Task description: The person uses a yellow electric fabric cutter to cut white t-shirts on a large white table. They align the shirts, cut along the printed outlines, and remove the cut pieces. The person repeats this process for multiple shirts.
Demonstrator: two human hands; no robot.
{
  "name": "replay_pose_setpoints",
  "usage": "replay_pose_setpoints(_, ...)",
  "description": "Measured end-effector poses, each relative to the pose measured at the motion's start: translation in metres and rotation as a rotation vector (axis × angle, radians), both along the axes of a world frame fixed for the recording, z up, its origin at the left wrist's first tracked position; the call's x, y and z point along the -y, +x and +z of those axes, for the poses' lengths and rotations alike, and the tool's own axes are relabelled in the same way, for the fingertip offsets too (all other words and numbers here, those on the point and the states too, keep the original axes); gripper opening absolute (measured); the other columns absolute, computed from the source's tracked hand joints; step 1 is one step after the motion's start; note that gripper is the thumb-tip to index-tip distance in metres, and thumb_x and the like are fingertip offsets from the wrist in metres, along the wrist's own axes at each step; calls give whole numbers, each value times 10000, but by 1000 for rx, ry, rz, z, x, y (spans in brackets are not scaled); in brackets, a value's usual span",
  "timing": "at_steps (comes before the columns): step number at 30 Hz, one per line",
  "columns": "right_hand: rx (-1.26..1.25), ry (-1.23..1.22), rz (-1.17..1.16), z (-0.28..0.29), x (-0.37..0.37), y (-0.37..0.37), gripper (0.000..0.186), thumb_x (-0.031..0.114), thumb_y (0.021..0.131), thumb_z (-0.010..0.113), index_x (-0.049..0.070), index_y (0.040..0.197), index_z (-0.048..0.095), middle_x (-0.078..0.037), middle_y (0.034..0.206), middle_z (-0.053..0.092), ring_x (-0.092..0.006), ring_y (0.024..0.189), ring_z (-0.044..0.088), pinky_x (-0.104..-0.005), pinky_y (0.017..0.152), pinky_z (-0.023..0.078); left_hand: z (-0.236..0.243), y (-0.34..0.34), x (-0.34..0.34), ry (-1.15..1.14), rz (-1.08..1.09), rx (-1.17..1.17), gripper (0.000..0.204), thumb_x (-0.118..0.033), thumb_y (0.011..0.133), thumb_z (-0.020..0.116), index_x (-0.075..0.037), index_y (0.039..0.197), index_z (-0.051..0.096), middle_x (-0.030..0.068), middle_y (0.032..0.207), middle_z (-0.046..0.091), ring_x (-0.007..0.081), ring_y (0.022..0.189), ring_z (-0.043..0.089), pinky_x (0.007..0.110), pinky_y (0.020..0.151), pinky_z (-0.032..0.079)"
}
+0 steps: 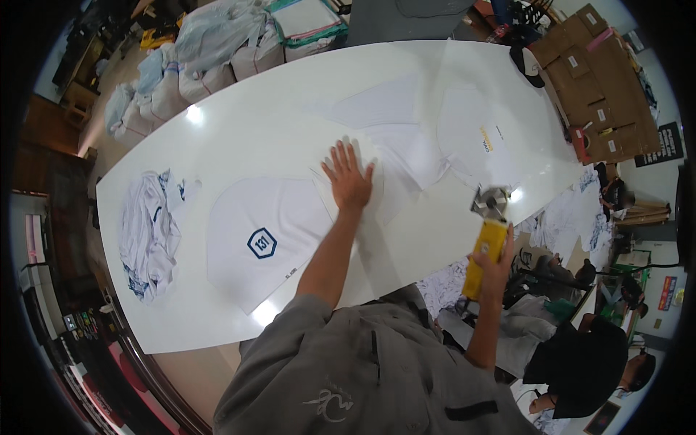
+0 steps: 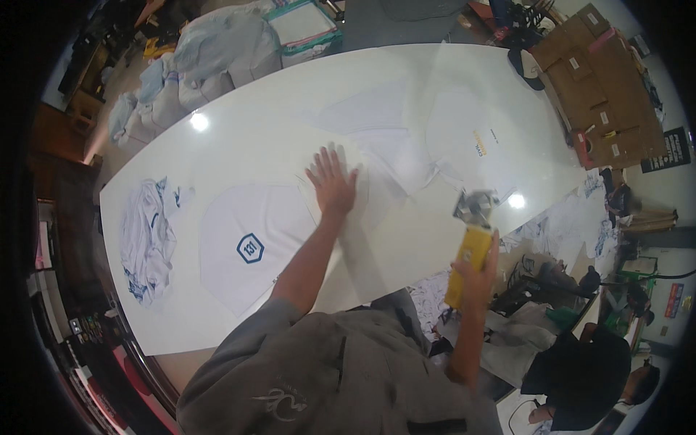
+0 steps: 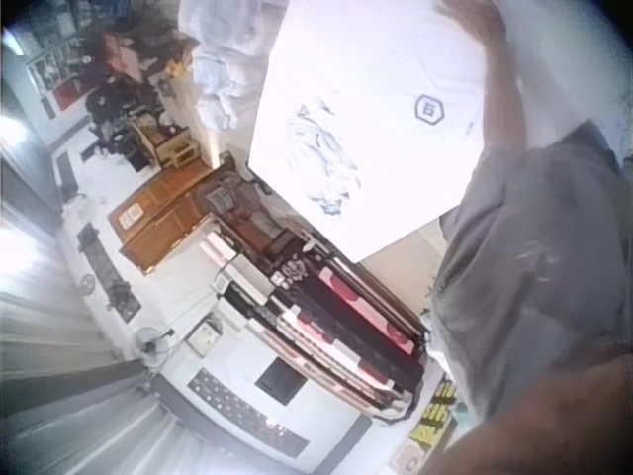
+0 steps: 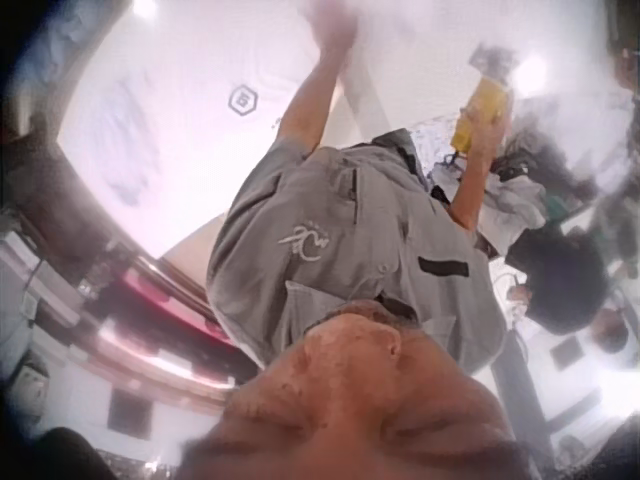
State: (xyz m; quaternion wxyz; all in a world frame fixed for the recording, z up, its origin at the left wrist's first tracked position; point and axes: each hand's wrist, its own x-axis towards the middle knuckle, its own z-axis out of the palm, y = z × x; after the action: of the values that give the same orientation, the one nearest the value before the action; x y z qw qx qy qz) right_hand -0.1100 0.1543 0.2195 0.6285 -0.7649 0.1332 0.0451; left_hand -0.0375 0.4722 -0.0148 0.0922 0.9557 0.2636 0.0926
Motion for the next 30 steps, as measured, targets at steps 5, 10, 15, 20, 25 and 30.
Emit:
replay_pose_setpoints(5,9,-14,-124,-15,75,-41,1077,-97,731,642,123,1716,267,-166,1349,604,-251,970,670,-354,798,615,3,61,-110,96,228,-31,797,-650,1107,293,-175,1740,192,150,1815,81,405,1662,80,766,1253,44)
replay_pose_setpoints(10,-151,34,-232,-29,125,-56,1075,-105,710,647,94,1706,293,-166,1384,578,-250,1044,655,-363,823,617,14,111,-83,-63,-37,-180,770,-692,1087,316,-275,1730,244,110,1812,145,406,1661,89,780,1243,66)
replay_pose_setpoints(15,-69,14,-238,-37,167,-34,1065,-118,719,640,102,1705,302,-154,1446,556,-253,1102,642,-361,897,597,-3,39,112,-17,-543,-58,761,-582,1024,567,-204,1667,413,115,1782,250,424,1621,224,743,1253,156)
replay_pose_setpoints(20,39,42,-311,-34,219,-1,1056,-127,727,633,111,1703,308,-147,1466,552,-254,1135,626,-350,927,586,25,-115,281,-610,-1347,-320,608,-423,943,685,-131,1472,611,163,1544,576,371,1484,478,653,1214,325)
replay_pose_setpoints(25,136,-65,-334,-23,264,29,1062,-136,737,643,127,1708,304,-140,1426,573,-223,1076,633,-336,897,581,31,0,301,-592,-1362,-555,366,-272,966,696,-188,1320,732,88,1323,740,306,1211,698,419,1022,556)
replay_pose_setpoints(30,-12,-9,-286,-39,276,35,1080,-152,770,668,186,1724,293,-119,1437,595,-215,1075,653,-341,955,560,22,221,234,71,-950,146,673,-574,1043,586,-229,1614,498,91,1772,276,376,1634,210,636,1292,204)
